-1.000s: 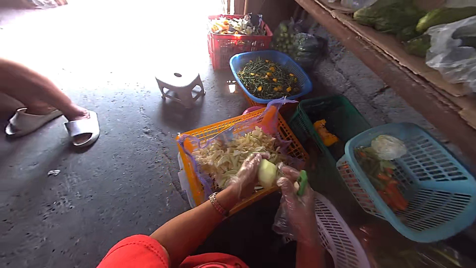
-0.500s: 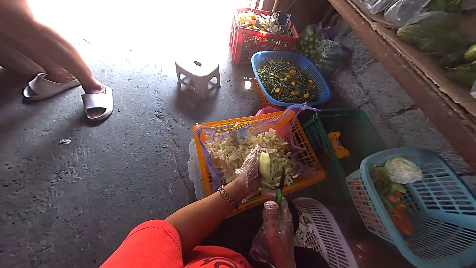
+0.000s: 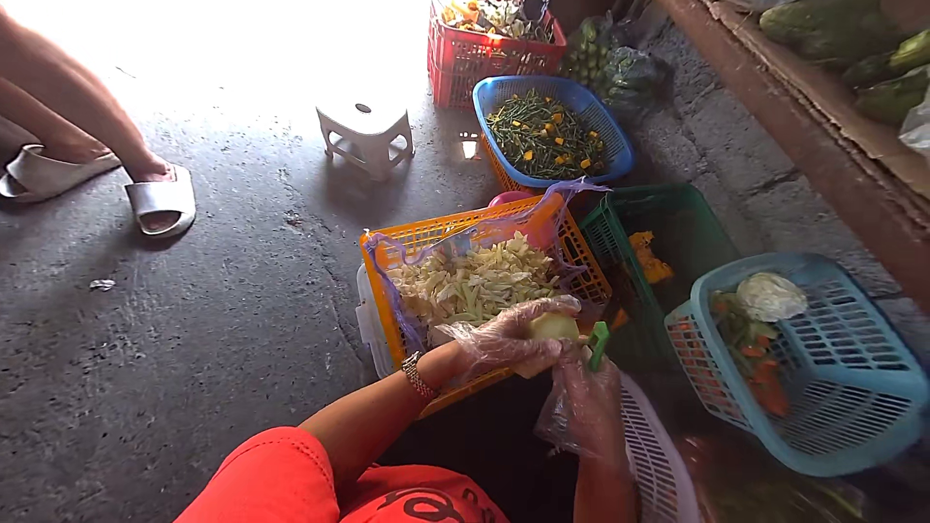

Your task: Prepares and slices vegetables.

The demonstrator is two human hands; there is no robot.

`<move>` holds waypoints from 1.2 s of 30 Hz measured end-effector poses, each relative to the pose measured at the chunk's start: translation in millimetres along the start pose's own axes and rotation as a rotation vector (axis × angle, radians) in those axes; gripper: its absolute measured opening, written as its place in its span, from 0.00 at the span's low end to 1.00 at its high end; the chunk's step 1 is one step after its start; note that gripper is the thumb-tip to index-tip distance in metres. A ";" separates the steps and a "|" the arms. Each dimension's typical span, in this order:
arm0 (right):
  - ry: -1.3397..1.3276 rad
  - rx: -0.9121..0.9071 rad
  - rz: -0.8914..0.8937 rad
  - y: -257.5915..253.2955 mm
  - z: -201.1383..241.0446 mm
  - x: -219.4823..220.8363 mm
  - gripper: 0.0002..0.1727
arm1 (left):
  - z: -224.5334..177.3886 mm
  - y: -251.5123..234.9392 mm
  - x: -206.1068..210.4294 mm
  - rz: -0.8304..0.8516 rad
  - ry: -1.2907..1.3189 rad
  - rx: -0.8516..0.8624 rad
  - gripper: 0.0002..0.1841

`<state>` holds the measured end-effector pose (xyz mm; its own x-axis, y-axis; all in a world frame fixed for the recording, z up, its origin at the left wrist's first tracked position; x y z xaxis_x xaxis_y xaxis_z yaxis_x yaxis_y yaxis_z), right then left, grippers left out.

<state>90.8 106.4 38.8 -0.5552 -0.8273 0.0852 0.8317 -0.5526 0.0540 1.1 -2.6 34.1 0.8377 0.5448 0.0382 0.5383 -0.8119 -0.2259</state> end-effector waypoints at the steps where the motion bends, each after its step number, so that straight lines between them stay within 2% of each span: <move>1: -0.107 -0.015 0.025 1.6 0.5 2.3 0.08 | 1.9 -1.1 -2.1 -0.044 0.064 -0.071 0.26; 2: -0.159 -0.039 0.042 3.9 -0.2 3.2 0.11 | 8.2 -1.3 -5.0 -0.110 0.155 -0.155 0.25; 3: -0.146 -0.064 0.051 7.4 -2.1 3.3 0.19 | 16.5 -0.3 -7.2 -0.169 0.266 -0.212 0.25; 5: -0.017 -0.101 0.069 16.0 -9.7 5.7 0.33 | 25.3 2.2 -7.9 -0.233 0.485 -0.250 0.25; 7: 0.069 -0.164 0.064 21.7 -14.6 15.4 0.38 | 27.9 2.7 0.0 -0.285 0.603 -0.291 0.24; 9: 0.128 -0.232 0.042 24.7 -15.3 20.4 0.35 | 34.1 3.7 11.5 -0.293 0.579 -0.317 0.22; 13: 0.366 -0.254 0.000 26.4 -3.0 17.1 0.29 | 36.7 3.2 -4.1 -0.475 0.098 -0.411 0.16; 15: 0.352 -0.238 0.016 25.9 -4.0 16.9 0.30 | 41.2 1.0 -7.8 -0.486 0.052 -0.385 0.17; 17: 0.220 -0.239 0.045 25.8 -10.4 18.7 0.36 | 48.5 -0.1 -4.8 -0.456 0.190 -0.351 0.20; 19: 0.085 -0.261 0.083 32.0 -15.8 19.6 0.43 | 55.6 -1.1 -1.3 -0.508 0.523 -0.369 0.18; 20: 0.034 -0.240 0.116 37.8 -19.3 19.7 0.42 | 59.1 -1.5 -0.6 -0.522 0.684 -0.392 0.20; 22: -0.019 -0.143 0.180 52.7 -26.1 22.6 0.34 | 64.1 -0.7 -2.0 -0.537 0.852 -0.431 0.25; 26: 0.046 0.032 0.155 70.3 -33.9 28.5 0.29 | 60.1 -0.1 -2.1 -0.564 0.828 -0.442 0.24; 36: 0.167 0.065 0.144 68.7 -38.6 32.4 0.29 | 54.3 3.7 -7.7 -0.666 0.745 -0.447 0.21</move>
<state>129.9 37.7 6.8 -0.4188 -0.9055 -0.0692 0.8979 -0.4242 0.1176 -8.4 1.6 -19.8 0.1309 0.7616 0.6347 0.7627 -0.4864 0.4263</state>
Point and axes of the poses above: each hand's wrist, its own y-axis away from the middle knuckle, its own x-axis out of the palm, z = x × y, the point moved 6 cm from there along -y, towards the middle knuckle, and after that the axes turned 14 degrees about -y, right-handed, at the moved point
